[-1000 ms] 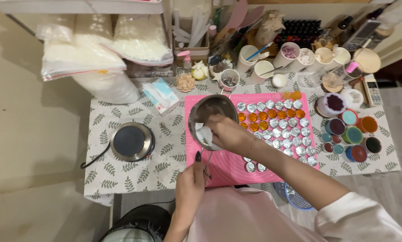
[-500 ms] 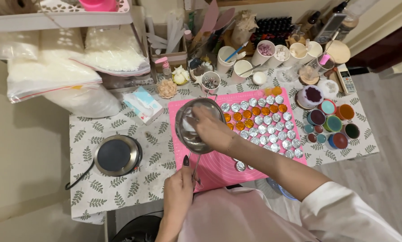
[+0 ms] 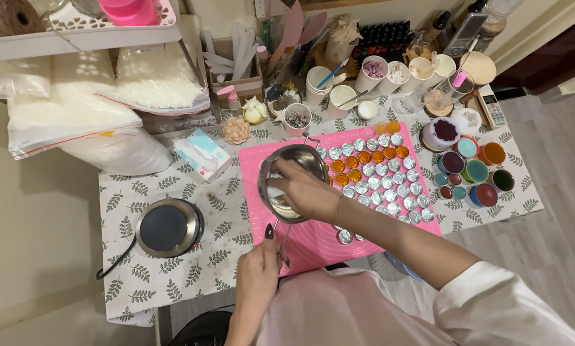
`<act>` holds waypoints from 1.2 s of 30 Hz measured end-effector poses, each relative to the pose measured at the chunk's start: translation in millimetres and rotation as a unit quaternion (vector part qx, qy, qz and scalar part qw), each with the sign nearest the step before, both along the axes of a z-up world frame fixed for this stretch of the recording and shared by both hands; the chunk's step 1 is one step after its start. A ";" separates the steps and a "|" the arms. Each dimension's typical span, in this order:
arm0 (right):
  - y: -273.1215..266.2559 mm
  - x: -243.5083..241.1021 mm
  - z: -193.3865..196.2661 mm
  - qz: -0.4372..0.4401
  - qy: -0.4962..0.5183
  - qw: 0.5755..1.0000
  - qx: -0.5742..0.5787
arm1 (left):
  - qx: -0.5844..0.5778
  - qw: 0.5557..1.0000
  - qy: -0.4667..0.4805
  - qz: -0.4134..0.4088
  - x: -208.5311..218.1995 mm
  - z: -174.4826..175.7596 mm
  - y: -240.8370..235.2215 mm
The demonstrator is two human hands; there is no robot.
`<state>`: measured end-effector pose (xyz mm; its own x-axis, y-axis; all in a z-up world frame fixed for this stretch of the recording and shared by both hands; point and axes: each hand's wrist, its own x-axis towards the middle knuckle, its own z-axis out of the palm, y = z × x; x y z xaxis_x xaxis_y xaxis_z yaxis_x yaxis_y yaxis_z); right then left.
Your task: The person pours melted orange wax by spoonful from a metal pot into rows of small metal tealight cups arranged on a pink silicone mat, filling the cups one at a time. Near the end they set the pot down and add a solid piece of wax into the pot before stepping away from the table.
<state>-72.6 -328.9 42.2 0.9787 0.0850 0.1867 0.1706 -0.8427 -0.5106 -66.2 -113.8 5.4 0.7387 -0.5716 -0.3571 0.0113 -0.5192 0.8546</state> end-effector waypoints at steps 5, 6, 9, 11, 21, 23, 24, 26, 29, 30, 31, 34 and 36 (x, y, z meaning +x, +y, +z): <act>-8.4 -3.3 -15.3 0.003 0.034 0.999 -0.002 | -0.029 0.999 0.030 -0.005 -5.2 -0.9 -7.9; -9.9 -3.9 -17.0 -0.002 0.072 0.997 -0.020 | -0.041 0.999 0.036 -0.008 -6.5 -2.7 -8.6; -8.3 -7.7 -8.1 -0.005 -0.024 1.000 0.010 | -0.042 0.999 0.028 0.002 -7.6 -5.1 -11.2; -11.4 -9.1 -7.6 -0.036 -0.021 0.998 -0.044 | -0.025 0.999 0.030 0.005 -7.2 -5.4 -12.2; -9.8 -22.6 -20.5 -0.017 0.026 0.997 -0.070 | -0.021 0.999 0.043 0.001 -8.5 -6.4 -16.5; -11.0 -20.9 -13.9 -0.065 0.015 0.988 -0.140 | -0.027 0.999 0.040 -0.007 -9.5 -5.0 -16.5; -11.9 -19.7 -10.3 -0.113 0.004 0.971 -0.210 | -0.034 0.999 0.037 -0.015 -9.6 -4.1 -16.8; -17.8 -21.7 -15.2 -0.114 0.107 0.953 -0.259 | -0.034 0.999 0.031 -0.006 -7.2 -0.9 -17.0; -17.7 -25.7 -16.8 -0.076 0.220 0.946 -0.224 | -0.032 0.999 0.026 -0.004 -8.5 -2.1 -16.9; -16.3 -26.7 -16.1 -0.039 0.225 0.963 -0.143 | -0.031 0.999 0.024 -0.011 -9.0 -3.3 -16.9; -14.8 -25.6 -11.0 -0.041 0.225 0.963 -0.143 | -0.031 0.999 0.024 -0.014 -9.6 -3.3 -17.1; -12.8 -23.5 0.1 -0.056 0.076 0.972 -0.217 | -0.033 0.999 0.031 -0.018 -11.0 -2.7 -17.5; -15.2 -22.2 1.2 -0.118 0.121 0.946 -0.276 | -0.030 0.999 0.030 -0.012 -10.6 -1.3 -17.9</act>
<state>-94.8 -344.1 43.4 0.9911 -0.1216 -0.0547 -0.1207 -0.9925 0.0187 -76.8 -131.7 4.1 0.7031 -0.6106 -0.3646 0.0518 -0.4674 0.8825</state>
